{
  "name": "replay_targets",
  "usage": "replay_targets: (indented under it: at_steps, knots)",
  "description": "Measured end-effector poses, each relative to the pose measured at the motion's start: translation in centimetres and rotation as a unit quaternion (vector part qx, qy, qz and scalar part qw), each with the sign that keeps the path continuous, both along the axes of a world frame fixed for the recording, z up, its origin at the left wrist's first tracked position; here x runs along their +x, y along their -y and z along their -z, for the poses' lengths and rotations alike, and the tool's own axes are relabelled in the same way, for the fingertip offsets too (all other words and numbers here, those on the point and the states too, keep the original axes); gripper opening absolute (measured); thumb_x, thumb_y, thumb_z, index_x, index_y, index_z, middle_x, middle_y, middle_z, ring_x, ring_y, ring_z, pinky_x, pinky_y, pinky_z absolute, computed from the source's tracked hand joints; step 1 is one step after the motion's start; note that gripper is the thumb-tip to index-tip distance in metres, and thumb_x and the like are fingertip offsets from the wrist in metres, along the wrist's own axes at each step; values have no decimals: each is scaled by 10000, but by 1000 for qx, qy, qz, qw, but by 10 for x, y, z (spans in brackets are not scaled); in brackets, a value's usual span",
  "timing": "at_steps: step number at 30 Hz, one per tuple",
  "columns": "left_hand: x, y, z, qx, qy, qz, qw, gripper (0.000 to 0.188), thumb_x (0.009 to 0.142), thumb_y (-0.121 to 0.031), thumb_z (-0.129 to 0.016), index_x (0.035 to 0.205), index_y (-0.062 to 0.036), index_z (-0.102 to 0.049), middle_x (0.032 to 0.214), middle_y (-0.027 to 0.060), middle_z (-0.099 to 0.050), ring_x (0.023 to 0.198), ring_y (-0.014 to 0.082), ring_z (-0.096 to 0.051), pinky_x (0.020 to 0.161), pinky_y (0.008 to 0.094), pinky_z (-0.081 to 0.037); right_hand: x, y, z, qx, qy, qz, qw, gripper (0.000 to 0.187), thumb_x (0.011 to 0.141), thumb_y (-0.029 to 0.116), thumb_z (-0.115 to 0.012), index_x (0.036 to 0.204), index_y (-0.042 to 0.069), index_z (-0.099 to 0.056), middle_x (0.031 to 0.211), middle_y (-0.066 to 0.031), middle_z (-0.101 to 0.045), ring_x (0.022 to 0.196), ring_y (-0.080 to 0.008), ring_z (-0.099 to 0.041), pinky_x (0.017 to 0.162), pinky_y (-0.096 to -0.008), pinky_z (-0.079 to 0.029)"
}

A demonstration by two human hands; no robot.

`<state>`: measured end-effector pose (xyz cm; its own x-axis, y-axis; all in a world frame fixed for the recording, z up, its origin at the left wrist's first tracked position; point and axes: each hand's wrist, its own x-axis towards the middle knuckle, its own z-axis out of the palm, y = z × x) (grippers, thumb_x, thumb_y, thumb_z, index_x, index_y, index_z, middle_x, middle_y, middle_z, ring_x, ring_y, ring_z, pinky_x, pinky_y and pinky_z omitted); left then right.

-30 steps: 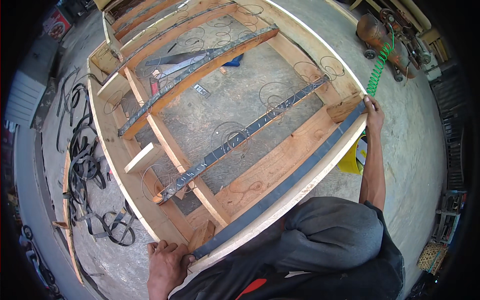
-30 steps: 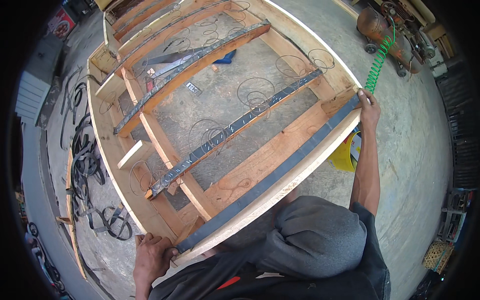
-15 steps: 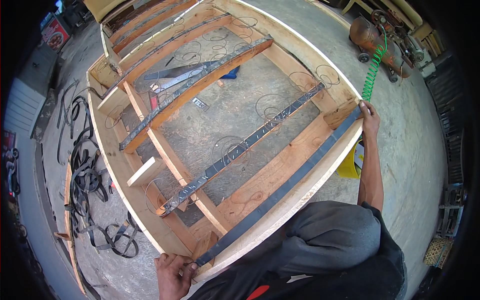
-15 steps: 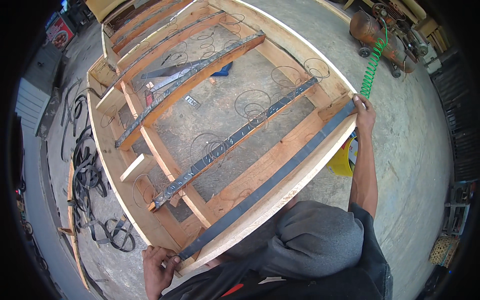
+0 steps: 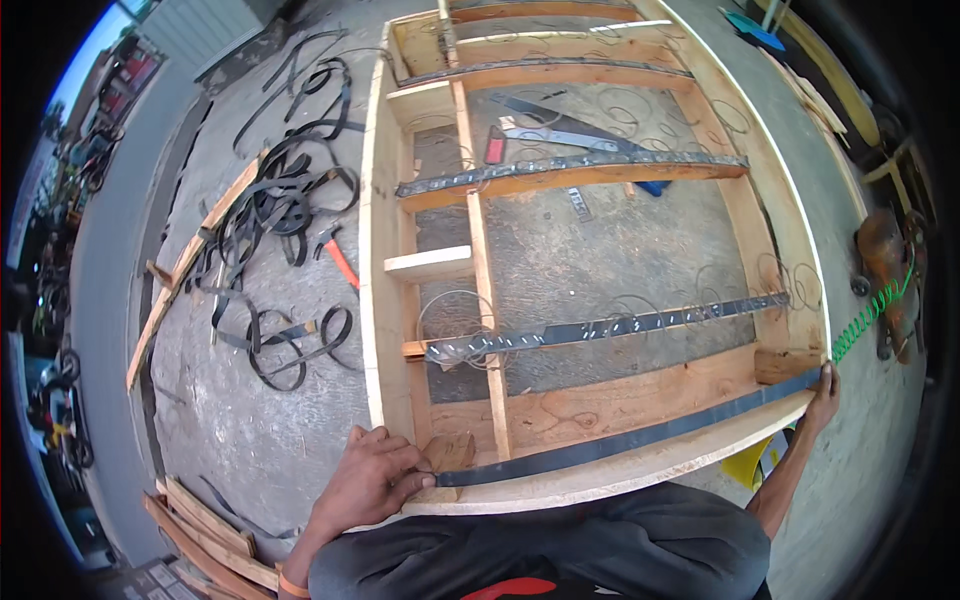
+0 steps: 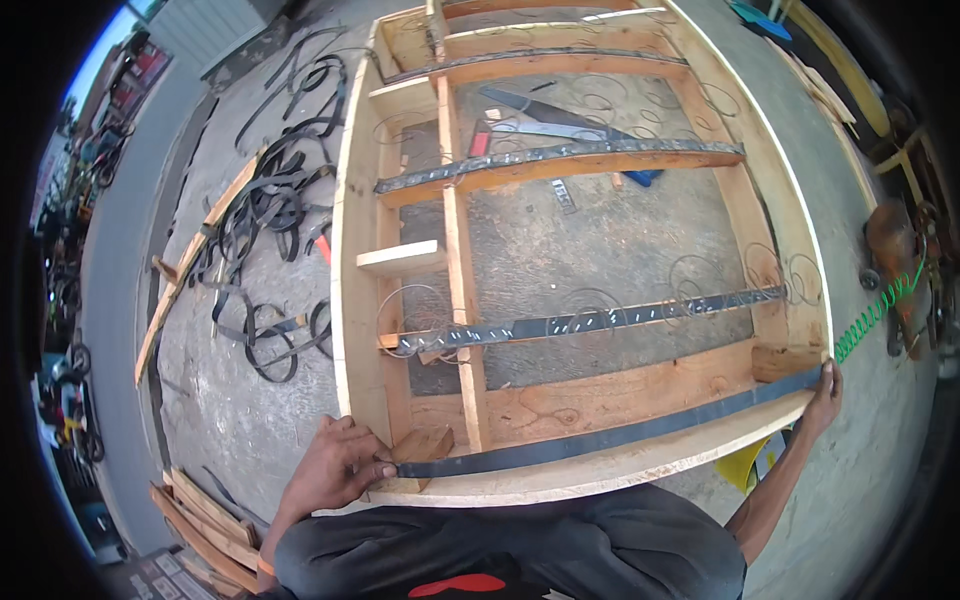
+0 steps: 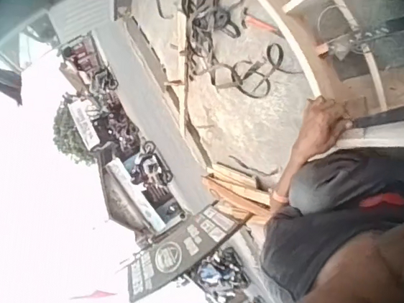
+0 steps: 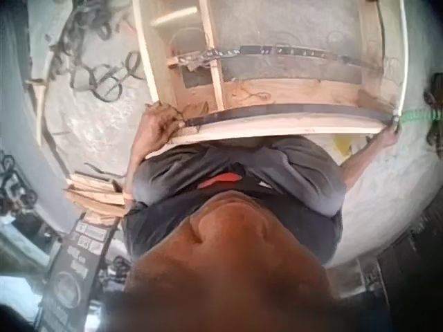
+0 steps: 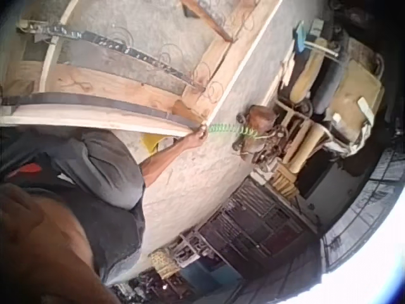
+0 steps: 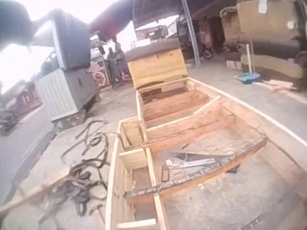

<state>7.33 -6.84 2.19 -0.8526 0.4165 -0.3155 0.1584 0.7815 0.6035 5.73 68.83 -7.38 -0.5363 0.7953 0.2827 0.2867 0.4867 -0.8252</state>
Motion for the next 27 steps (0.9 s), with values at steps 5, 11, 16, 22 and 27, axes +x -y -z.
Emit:
replay_targets:
  at_steps: [5,11,16,22,27]
  knots:
    - [8,13,6,160,-2,-118,980,152,955,-226,-722,953,-81,-676,963,50,-653,936,235,-626,850,388,-412,20,-17,15,-5,52,6,999,585,1027,486,-588,1402,37,-618,1366,-129,-633,1215,-268,-582,1054,-365,-434]
    - [30,42,22,531,-53,-293,794,230,1042,-276,-621,970,-58,-608,1139,119,-661,1176,287,-633,979,433,-505,3,-37,18,15,37,-9,999,515,975,454,-666,1271,34,-704,1275,-152,-678,1133,-260,-631,950,-416,-495]
    - [46,153,39,717,-215,-461,477,240,1071,-313,-559,1005,-84,-579,1220,157,-682,1312,362,-584,1060,544,-508,8,-83,32,85,51,16,995,497,1000,432,-624,1281,28,-695,1248,-177,-688,1096,-298,-649,930,-433,-510]
    - [141,288,41,416,-297,-677,530,257,1071,-331,-569,1075,-74,-563,1075,110,-680,1055,232,-656,954,446,-546,2,-116,52,156,77,28,984,479,1030,407,-574,1292,21,-683,1216,-208,-700,1052,-345,-669,906,-454,-529]
    - [82,118,61,287,-141,-452,833,560,1025,-497,-601,1309,-20,-528,1278,144,-601,1241,260,-580,1060,446,-463,6,-117,49,167,87,21,982,517,1041,447,-540,1300,23,-682,1255,-234,-686,1083,-396,-665,930,-481,-536]
